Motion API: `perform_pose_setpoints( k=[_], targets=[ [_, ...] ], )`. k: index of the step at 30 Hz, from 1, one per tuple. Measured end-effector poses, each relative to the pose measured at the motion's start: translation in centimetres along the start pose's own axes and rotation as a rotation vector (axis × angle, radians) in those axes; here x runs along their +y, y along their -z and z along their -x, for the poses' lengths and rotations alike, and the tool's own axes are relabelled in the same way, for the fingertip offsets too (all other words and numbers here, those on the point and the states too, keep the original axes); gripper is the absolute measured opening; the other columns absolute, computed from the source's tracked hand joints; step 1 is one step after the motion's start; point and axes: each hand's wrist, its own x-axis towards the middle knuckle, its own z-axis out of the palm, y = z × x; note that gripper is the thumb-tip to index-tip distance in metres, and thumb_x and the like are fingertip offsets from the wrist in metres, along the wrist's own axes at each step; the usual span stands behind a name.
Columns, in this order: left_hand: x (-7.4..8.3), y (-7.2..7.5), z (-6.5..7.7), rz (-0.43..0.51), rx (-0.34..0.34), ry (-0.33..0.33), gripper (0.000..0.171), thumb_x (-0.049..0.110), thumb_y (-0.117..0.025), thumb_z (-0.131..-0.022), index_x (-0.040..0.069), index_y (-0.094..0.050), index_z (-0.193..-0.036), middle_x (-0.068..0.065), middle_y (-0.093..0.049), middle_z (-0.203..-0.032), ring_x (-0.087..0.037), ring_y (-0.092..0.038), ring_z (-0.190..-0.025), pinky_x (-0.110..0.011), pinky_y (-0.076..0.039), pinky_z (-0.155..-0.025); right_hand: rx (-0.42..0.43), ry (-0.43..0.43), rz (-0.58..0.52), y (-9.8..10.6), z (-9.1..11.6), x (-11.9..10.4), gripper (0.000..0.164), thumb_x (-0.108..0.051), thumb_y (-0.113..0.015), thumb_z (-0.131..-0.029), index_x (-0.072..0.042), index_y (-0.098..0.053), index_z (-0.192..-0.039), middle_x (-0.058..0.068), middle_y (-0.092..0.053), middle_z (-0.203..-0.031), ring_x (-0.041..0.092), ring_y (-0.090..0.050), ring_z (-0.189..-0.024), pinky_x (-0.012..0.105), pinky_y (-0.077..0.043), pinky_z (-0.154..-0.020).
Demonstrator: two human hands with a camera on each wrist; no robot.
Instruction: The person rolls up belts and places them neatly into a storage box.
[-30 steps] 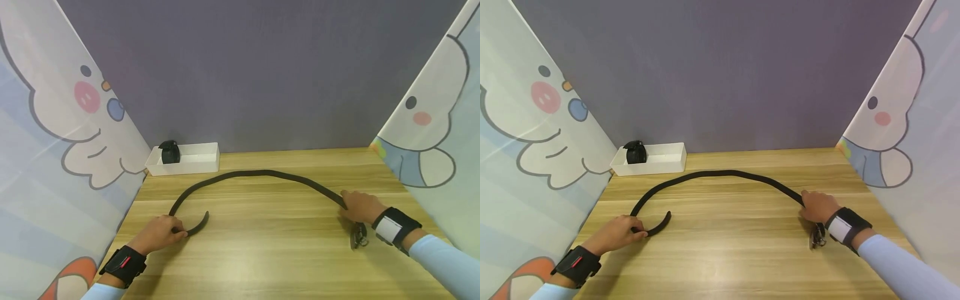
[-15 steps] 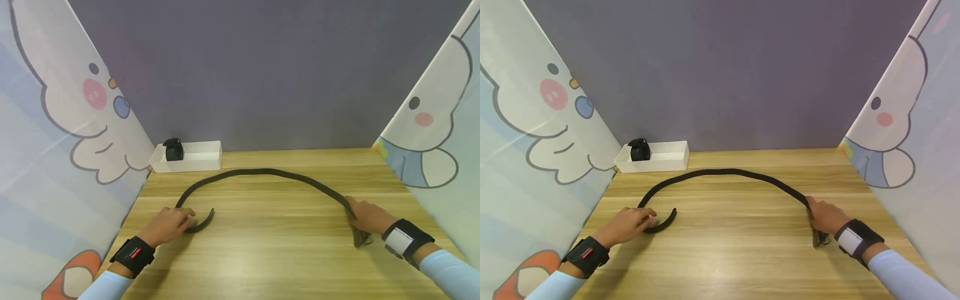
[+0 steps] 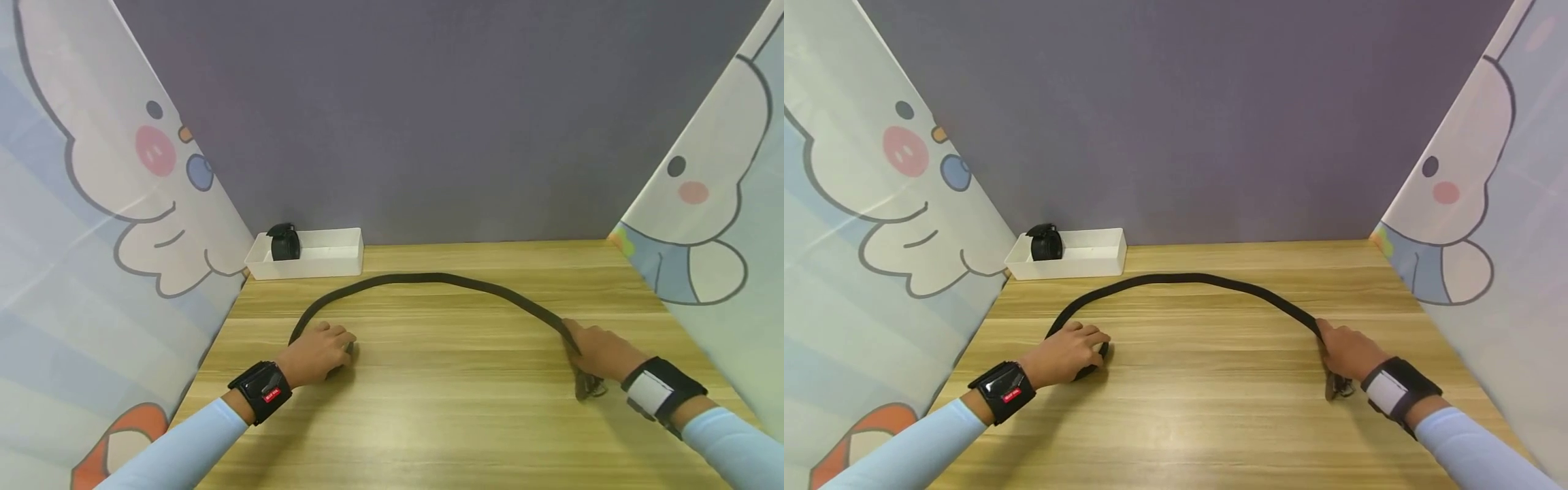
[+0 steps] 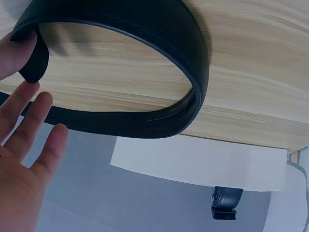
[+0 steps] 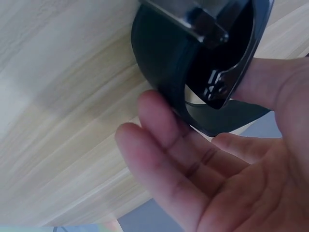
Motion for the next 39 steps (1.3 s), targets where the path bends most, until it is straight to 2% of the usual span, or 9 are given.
perform_pose_setpoints(
  k=[3,7,9,11,15,21,29,34,39],
  targets=[
    [-0.2,0.0,-0.1,0.025,0.006,0.01,0.02,0.009,-0.081,-0.086,0.028,-0.084,-0.092,-0.003,-0.074,-0.123,-0.023,-0.068,-0.111,-0.038,-0.056,-0.078,-0.01,-0.012,0.0,0.1,-0.1,0.0,0.056,-0.001,-0.066,-0.093,0.019,-0.041,-0.138,0.007,-0.059,-0.068,0.014,-0.056,-0.052,0.032,-0.045,-0.049],
    [-0.5,-0.3,0.0,0.173,0.006,0.058,0.022,0.007,-0.077,-0.089,0.026,-0.083,-0.099,-0.007,-0.074,-0.123,-0.028,-0.07,-0.114,-0.048,-0.06,-0.087,-0.031,-0.026,0.013,0.2,-0.3,0.0,0.059,-0.001,-0.068,-0.092,0.02,-0.041,-0.139,0.008,-0.06,-0.07,0.014,-0.057,-0.053,0.031,-0.046,-0.05],
    [-0.7,-0.6,0.1,0.254,0.024,0.085,0.024,0.004,-0.078,-0.086,0.024,-0.083,-0.099,-0.01,-0.075,-0.119,-0.03,-0.072,-0.113,-0.05,-0.061,-0.09,-0.034,-0.028,0.022,0.2,-0.4,0.1,0.06,-0.001,-0.07,-0.091,0.02,-0.042,-0.14,0.009,-0.061,-0.07,0.014,-0.057,-0.053,0.031,-0.046,-0.05],
    [-0.9,-1.0,0.2,0.29,0.045,0.108,0.023,0.005,-0.081,-0.082,0.021,-0.082,-0.098,-0.012,-0.075,-0.116,-0.03,-0.072,-0.111,-0.049,-0.061,-0.091,-0.036,-0.028,0.03,0.2,-0.4,0.1,0.061,-0.001,-0.07,-0.09,0.02,-0.042,-0.14,0.008,-0.061,-0.07,0.014,-0.057,-0.052,0.03,-0.046,-0.049],
    [-1.2,-1.8,0.6,0.265,0.091,0.177,0.021,0.011,-0.086,-0.077,0.02,-0.079,-0.094,-0.013,-0.074,-0.115,-0.031,-0.073,-0.108,-0.05,-0.062,-0.083,-0.026,-0.019,0.039,0.1,-0.5,0.1,0.06,-0.001,-0.071,-0.089,0.02,-0.043,-0.139,0.006,-0.06,-0.068,0.013,-0.055,-0.051,0.029,-0.045,-0.048],
    [-1.4,-2.1,0.5,0.268,0.14,0.286,0.014,0.016,-0.087,-0.08,0.018,-0.075,-0.088,-0.015,-0.073,-0.117,-0.035,-0.072,-0.106,-0.054,-0.061,-0.079,0.004,0.003,0.06,-0.1,-0.5,0.1,0.056,0.0,-0.07,-0.089,0.021,-0.046,-0.135,0.005,-0.058,-0.063,0.013,-0.054,-0.049,0.029,-0.044,-0.047],
    [-1.5,-2.5,0.5,0.27,0.092,0.364,0.022,0.028,-0.09,-0.08,0.015,-0.074,-0.085,-0.022,-0.069,-0.128,-0.04,-0.071,-0.11,-0.055,-0.061,-0.084,0.003,0.008,0.063,-0.1,-0.6,0.1,0.058,0.001,-0.07,-0.088,0.023,-0.047,-0.136,0.005,-0.059,-0.064,0.013,-0.054,-0.05,0.029,-0.044,-0.048],
    [-1.5,-2.8,0.9,0.265,0.108,0.431,0.024,0.036,-0.091,-0.078,0.016,-0.078,-0.08,-0.023,-0.065,-0.137,-0.042,-0.068,-0.118,-0.061,-0.057,-0.088,0.015,0.024,0.065,-0.1,-0.6,0.1,0.058,0.001,-0.07,-0.086,0.025,-0.047,-0.134,0.005,-0.058,-0.064,0.013,-0.053,-0.05,0.029,-0.043,-0.048],
    [-1.6,-3.0,0.8,0.244,0.102,0.484,0.028,0.038,-0.089,-0.08,0.017,-0.074,-0.07,-0.022,-0.064,-0.14,-0.042,-0.066,-0.122,-0.062,-0.056,-0.091,0.046,0.042,0.072,-0.2,-0.6,0.2,0.054,0.002,-0.07,-0.085,0.023,-0.05,-0.13,0.004,-0.056,-0.064,0.013,-0.051,-0.05,0.029,-0.043,-0.047]
  ],
)
